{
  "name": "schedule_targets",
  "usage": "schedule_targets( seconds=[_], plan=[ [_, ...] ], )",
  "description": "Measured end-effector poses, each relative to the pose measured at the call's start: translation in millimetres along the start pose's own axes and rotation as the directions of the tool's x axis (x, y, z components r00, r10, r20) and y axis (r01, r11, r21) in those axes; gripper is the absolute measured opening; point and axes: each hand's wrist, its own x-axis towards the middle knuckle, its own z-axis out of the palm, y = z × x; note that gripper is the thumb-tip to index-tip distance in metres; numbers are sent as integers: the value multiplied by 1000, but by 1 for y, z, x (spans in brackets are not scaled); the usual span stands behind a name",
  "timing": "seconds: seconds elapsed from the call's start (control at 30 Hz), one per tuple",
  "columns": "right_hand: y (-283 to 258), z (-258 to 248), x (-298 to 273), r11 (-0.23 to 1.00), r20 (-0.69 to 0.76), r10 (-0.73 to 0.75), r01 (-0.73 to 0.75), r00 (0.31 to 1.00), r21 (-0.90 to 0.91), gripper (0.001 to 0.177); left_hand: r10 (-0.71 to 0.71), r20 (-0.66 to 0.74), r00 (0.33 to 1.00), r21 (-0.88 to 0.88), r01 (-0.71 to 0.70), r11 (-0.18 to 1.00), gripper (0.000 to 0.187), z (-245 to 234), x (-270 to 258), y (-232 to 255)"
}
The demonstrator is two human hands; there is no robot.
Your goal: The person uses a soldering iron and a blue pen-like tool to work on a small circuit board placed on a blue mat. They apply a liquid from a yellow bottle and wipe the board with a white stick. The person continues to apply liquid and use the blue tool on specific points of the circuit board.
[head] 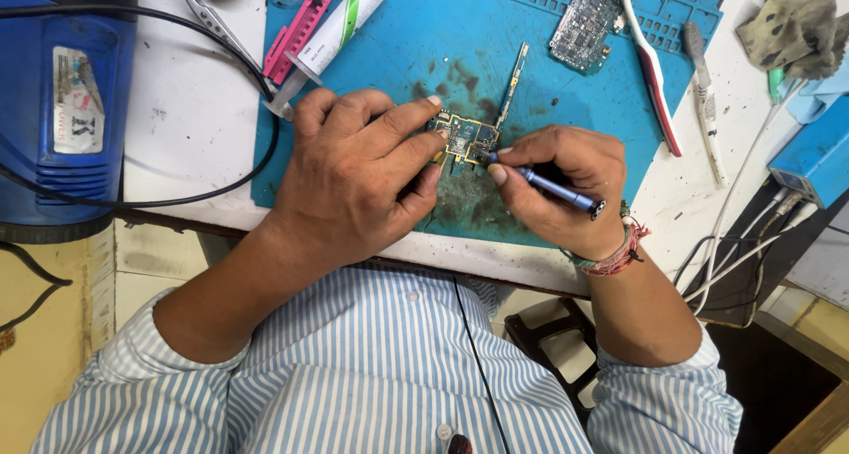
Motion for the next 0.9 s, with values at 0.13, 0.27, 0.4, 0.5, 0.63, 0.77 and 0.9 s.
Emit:
schedule_targets(
  seconds=[0.13,0.27,0.4,0.5,0.63,0.77,0.9],
  plan=[
    [0,0,0,1000,10,-5,5,1000,4,12,2,5,1000,5,-2,1000,25,0,0,-1],
    [0,0,2,999,20,-38,38,999,-8,13,0,4,1000,-1,0,1000,25,-1,1,0],
    [-1,-1,3,999,27,-44,44,999,-5,13,-2,0,1000,-9,2,1000,25,-1,1,0],
    [-1,-1,3,998,46,-56,56,997,-1,13,-3,-1,1000,-7,3,1000,25,-1,1,0],
    [1,-3,0,995,31,-18,15,999,95,11,2,-8,1000,-5,-2,1000,26,0,0,1],
    [-1,-1,2,984,42,-140,134,989,117,14,85,-29,996,3,-85,996,27,-1,-1,1],
    [-5,0,-3,958,127,-282,273,951,85,18,200,-72,977,61,-196,979,18,-1,-6,3]
  ],
)
